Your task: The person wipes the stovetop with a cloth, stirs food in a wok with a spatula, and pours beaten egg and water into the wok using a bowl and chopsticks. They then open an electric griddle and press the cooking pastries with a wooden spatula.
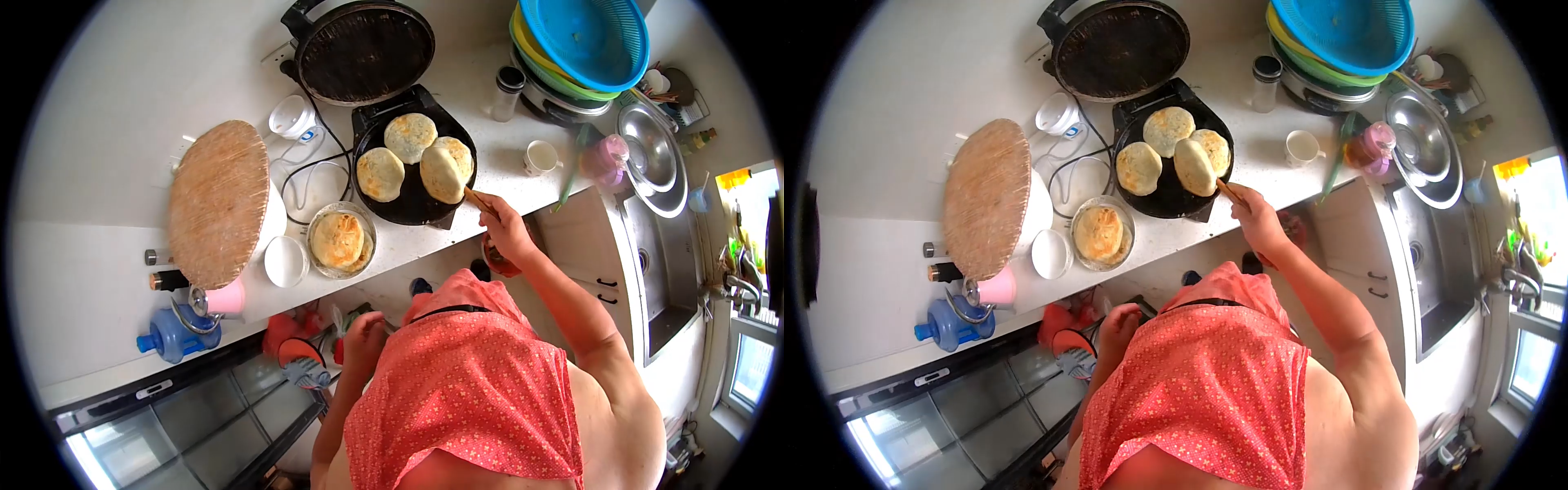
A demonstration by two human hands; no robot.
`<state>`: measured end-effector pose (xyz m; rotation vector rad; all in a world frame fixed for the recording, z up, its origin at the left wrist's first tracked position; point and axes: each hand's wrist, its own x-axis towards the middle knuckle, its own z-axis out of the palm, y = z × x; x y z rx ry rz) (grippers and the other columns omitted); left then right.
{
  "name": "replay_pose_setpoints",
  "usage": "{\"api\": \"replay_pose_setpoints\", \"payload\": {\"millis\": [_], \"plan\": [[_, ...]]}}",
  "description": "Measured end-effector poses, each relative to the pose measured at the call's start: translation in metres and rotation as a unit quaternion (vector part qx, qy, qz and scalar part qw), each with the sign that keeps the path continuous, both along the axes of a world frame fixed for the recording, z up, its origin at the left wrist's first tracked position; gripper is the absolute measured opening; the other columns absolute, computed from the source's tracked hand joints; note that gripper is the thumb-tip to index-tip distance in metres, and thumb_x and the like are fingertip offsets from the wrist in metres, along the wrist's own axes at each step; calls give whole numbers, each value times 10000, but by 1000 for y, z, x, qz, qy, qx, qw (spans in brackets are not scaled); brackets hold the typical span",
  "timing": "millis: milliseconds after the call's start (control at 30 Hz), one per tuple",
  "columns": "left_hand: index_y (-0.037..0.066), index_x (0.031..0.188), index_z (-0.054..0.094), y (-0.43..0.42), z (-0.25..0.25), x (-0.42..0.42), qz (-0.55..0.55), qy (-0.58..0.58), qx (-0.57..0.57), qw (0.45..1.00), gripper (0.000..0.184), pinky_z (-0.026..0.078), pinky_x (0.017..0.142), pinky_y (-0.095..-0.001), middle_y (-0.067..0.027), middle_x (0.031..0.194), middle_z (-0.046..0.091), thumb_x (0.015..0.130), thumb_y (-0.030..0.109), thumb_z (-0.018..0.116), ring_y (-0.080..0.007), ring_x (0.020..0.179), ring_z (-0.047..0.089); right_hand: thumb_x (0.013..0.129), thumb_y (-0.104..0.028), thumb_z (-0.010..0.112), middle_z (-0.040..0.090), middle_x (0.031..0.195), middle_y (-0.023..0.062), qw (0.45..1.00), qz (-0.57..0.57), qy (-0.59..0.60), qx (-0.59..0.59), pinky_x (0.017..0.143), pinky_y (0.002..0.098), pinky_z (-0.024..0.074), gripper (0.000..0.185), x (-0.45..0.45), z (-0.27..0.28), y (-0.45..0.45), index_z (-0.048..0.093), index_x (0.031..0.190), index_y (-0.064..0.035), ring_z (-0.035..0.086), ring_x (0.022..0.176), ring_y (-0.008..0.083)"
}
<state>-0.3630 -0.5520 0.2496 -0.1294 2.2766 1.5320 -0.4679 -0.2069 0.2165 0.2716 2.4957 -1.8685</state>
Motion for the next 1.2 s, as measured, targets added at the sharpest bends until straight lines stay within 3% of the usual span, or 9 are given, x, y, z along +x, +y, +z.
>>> {"api": "replay_pose_setpoints", "payload": {"millis": [67,133,200,233,267,367,467,833,1200], "plan": [[15,1028,583,-14,-10,-3,-3,10,-2,1000,172,459,754,-251,-41,922,615,880,92,544,-121,845,570,883,-34,474,559,844,37,941,18,217,259,734,252,458,313,-3,-4,-8,521,1191,-45,541,788,121],[14,1019,585,-21,-11,-6,-1,-4,14,1000,163,456,751,-245,-42,916,614,874,80,549,-114,839,572,884,-37,477,557,834,49,943,5,202,266,711,253,457,301,0,1,-16,532,1179,-45,539,770,121],[13,1009,588,-27,-13,-6,1,-19,27,999,155,453,748,-239,-43,910,613,868,68,554,-108,834,573,836,-15,514,610,972,138,992,-66,34,100,801,315,461,327,4,18,-24,546,1160,-44,593,875,257],[11,1009,588,-32,-17,-7,-2,-19,26,999,156,453,749,-239,-43,913,614,868,69,555,-108,834,573,868,-34,498,590,839,101,993,-74,51,80,644,272,473,304,7,23,-24,537,1170,-44,574,691,177],[10,1009,587,-35,-21,-7,-6,-20,25,999,156,453,750,-240,-42,916,616,869,71,555,-109,834,574,868,-34,498,590,839,101,992,-77,50,85,644,272,473,304,11,31,-24,537,1170,-44,574,691,177],[9,1013,587,-42,-33,-7,-6,-29,61,998,162,454,749,-242,-43,915,619,872,79,553,-113,831,577,919,-94,451,525,697,60,954,-147,-114,-234,398,198,302,309,27,47,-24,477,1214,-6,405,451,81],[6,1019,587,-43,-35,-9,-6,-43,49,998,171,455,751,-245,-47,912,621,877,90,545,-118,833,581,920,-107,419,518,697,67,919,-156,-179,-316,389,209,304,343,42,60,-33,430,1243,7,410,453,94],[-8,1027,580,-49,-42,-7,-27,-26,48,998,187,455,759,-252,-68,923,623,872,90,542,-132,850,583,893,-18,363,518,815,106,804,-276,-196,-490,505,252,443,427,26,58,-72,307,1315,-53,516,602,148],[6,1050,569,-51,-59,3,-3,-49,106,993,205,464,741,-254,-65,918,618,870,103,553,-125,830,583,890,34,344,517,844,128,772,-303,-184,-528,649,349,557,504,3,42,-83,225,1367,-77,591,718,232]]}}
